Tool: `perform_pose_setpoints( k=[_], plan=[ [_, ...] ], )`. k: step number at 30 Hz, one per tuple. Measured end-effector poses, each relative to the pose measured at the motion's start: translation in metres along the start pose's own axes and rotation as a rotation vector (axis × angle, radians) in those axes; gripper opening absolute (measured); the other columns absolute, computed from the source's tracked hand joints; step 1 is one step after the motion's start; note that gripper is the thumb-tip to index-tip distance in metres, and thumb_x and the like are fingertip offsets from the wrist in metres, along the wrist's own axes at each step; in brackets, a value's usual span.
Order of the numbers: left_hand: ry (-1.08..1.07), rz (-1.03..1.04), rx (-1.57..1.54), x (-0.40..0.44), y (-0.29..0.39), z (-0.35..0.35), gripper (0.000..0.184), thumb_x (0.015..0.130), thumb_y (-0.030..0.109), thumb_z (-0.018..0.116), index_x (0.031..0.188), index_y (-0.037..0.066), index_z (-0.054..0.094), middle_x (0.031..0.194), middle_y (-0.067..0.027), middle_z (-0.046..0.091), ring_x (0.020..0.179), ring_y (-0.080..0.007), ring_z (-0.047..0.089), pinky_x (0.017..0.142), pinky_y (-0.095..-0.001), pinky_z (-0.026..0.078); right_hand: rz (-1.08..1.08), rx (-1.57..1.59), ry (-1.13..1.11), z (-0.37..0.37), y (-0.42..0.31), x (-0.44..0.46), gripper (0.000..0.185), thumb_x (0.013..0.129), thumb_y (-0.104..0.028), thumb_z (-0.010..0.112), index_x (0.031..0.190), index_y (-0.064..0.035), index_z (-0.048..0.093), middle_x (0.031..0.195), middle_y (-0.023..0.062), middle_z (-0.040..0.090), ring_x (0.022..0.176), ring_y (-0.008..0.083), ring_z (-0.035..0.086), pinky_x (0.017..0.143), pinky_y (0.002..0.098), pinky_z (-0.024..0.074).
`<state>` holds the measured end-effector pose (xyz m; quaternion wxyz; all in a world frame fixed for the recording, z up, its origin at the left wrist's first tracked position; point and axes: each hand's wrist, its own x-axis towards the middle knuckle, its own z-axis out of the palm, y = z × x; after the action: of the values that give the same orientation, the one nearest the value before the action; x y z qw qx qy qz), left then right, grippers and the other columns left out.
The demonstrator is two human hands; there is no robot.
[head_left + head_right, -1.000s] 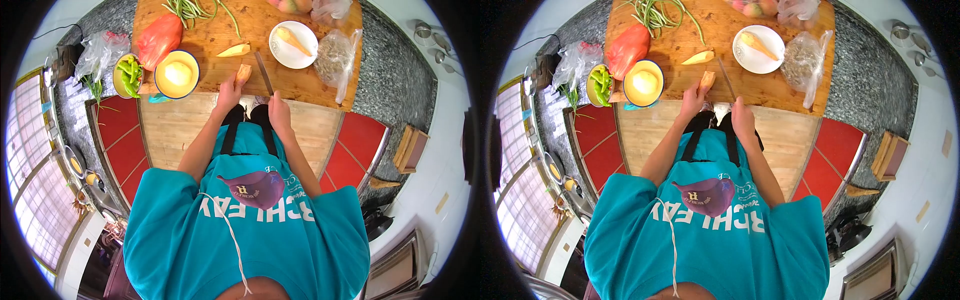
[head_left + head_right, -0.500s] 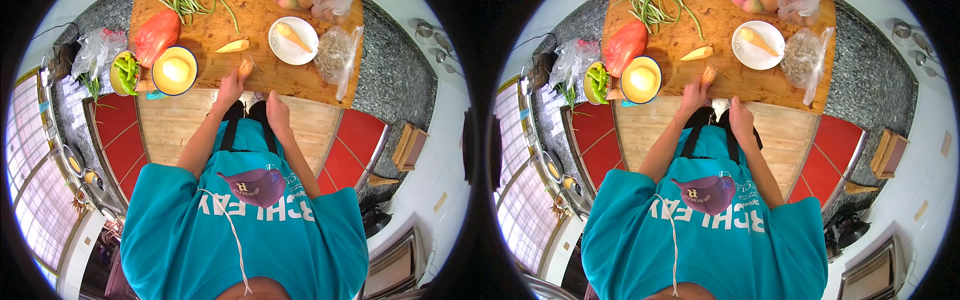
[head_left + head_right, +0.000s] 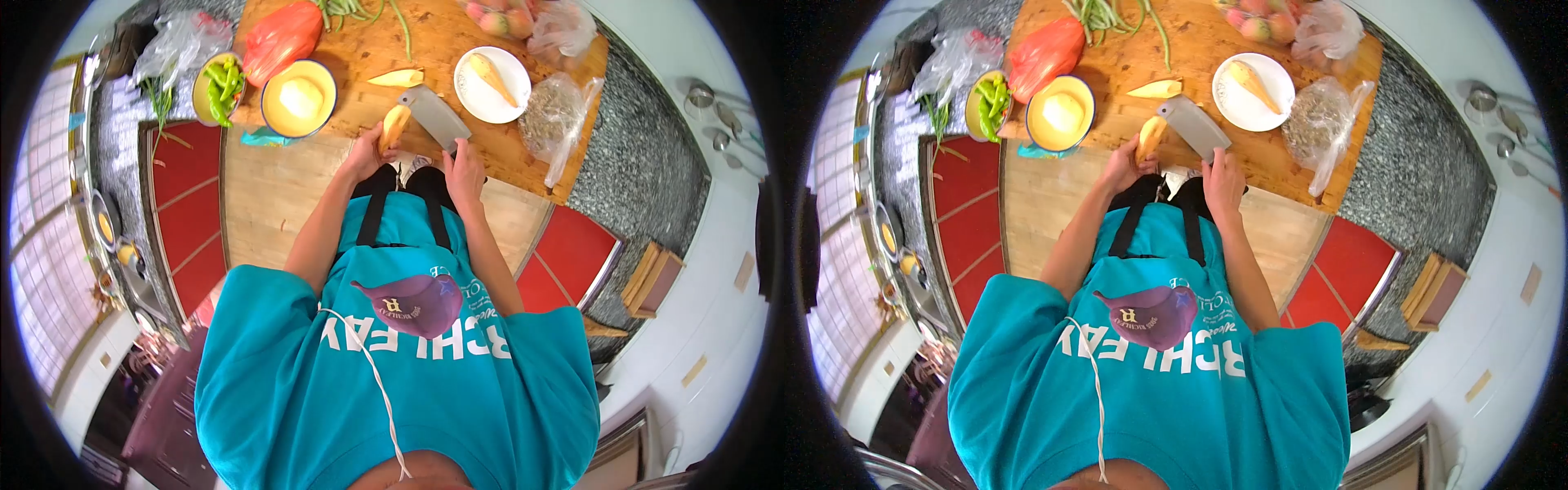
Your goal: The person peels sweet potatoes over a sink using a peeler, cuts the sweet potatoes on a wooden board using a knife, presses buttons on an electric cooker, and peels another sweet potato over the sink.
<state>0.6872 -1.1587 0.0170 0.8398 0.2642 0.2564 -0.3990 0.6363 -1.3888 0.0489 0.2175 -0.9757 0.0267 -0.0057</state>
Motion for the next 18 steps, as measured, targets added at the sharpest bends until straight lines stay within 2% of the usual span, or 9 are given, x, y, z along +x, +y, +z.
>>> perform_pose_setpoints(
  k=[1,5,8,10,11,12,14,15,18],
  plan=[
    [0.012,0.038,0.027,-0.006,0.002,0.007,0.050,0.107,0.043,0.029,0.127,0.001,0.047,0.080,-0.0022,0.044,0.063,-0.0109,0.037,0.059,-0.0224,0.035,-0.015,0.052,-0.044,0.004,0.004,0.002,0.035,0.085,-0.014,0.071,0.114,-0.0074,0.052,0.093,0.0159,0.055,0.089,0.0372,0.057,0.074,0.0485,0.0470],
    [-0.013,0.180,-0.086,-0.025,0.003,0.013,0.057,0.107,0.046,0.025,0.132,-0.001,0.045,0.078,-0.0005,0.043,0.062,-0.0098,0.036,0.059,-0.0226,0.034,-0.099,-0.012,-0.054,0.006,-0.002,0.010,0.036,0.084,-0.012,0.071,0.116,-0.0064,0.054,0.103,0.0171,0.054,0.098,0.0378,0.055,0.083,0.0491,0.0443],
    [-0.063,0.215,-0.131,-0.048,0.003,0.003,0.060,0.107,0.047,0.022,0.134,-0.002,0.045,0.077,0.0012,0.041,0.061,-0.0089,0.036,0.058,-0.0231,0.034,-0.235,-0.104,0.134,-0.006,-0.037,0.018,0.034,0.085,-0.011,0.070,0.116,-0.0043,0.057,0.112,0.0182,0.053,0.108,0.0390,0.051,0.091,0.0487,0.0421],
    [0.010,0.273,-0.112,-0.069,0.005,0.005,0.062,0.107,0.048,0.023,0.134,-0.003,0.046,0.072,0.0036,0.037,0.057,-0.0074,0.034,0.052,-0.0215,0.032,-0.313,0.219,0.072,0.000,-0.062,0.029,0.033,0.086,-0.010,0.069,0.117,-0.0018,0.059,0.114,0.0192,0.053,0.109,0.0386,0.052,0.094,0.0457,0.0429],
    [-0.016,0.269,-0.129,-0.079,0.006,0.000,0.062,0.107,0.048,0.024,0.133,-0.003,0.047,0.068,0.0045,0.036,0.054,-0.0064,0.032,0.049,-0.0204,0.030,-0.359,0.421,-0.005,0.004,-0.077,0.037,0.034,0.092,-0.014,0.066,0.122,-0.0001,0.058,0.106,0.0156,0.059,0.097,0.0291,0.061,0.084,0.0383,0.0494],
    [-0.041,0.270,-0.146,-0.090,0.007,-0.007,0.062,0.106,0.049,0.025,0.132,-0.002,0.049,0.065,0.0054,0.035,0.050,-0.0054,0.030,0.045,-0.0193,0.027,-0.394,0.426,-0.025,0.009,-0.095,0.040,0.034,0.092,-0.014,0.066,0.122,-0.0001,0.058,0.106,0.0156,0.059,0.097,0.0291,0.061,0.084,0.0383,0.0494],
    [-0.011,0.297,-0.174,-0.115,0.007,-0.022,0.057,0.107,0.048,0.027,0.121,0.000,0.053,0.064,0.0054,0.036,0.048,-0.0050,0.030,0.043,-0.0194,0.025,-0.047,0.972,-0.540,0.022,-0.135,0.041,0.035,0.097,-0.018,0.062,0.127,0.0002,0.056,0.094,0.0099,0.065,0.076,0.0168,0.064,0.069,0.0290,0.0513],
    [0.009,0.286,-0.183,-0.129,0.007,-0.031,0.053,0.107,0.047,0.029,0.111,0.002,0.057,0.063,0.0053,0.036,0.047,-0.0045,0.029,0.040,-0.0196,0.024,-0.100,1.059,-0.612,0.027,-0.157,0.041,0.034,0.100,-0.020,0.059,0.129,-0.0015,0.056,0.085,0.0047,0.066,0.064,0.0087,0.060,0.060,0.0235,0.0486],
    [0.065,0.354,-0.213,-0.168,0.000,-0.070,0.048,0.106,0.047,0.034,0.101,0.005,0.056,0.060,0.0059,0.034,0.043,-0.0038,0.027,0.037,-0.0196,0.019,-0.280,0.953,-0.821,0.056,-0.204,0.032,0.034,0.100,-0.013,0.056,0.132,-0.0025,0.053,0.094,0.0037,0.065,0.068,0.0067,0.057,0.061,0.0204,0.0471]
  ],
)
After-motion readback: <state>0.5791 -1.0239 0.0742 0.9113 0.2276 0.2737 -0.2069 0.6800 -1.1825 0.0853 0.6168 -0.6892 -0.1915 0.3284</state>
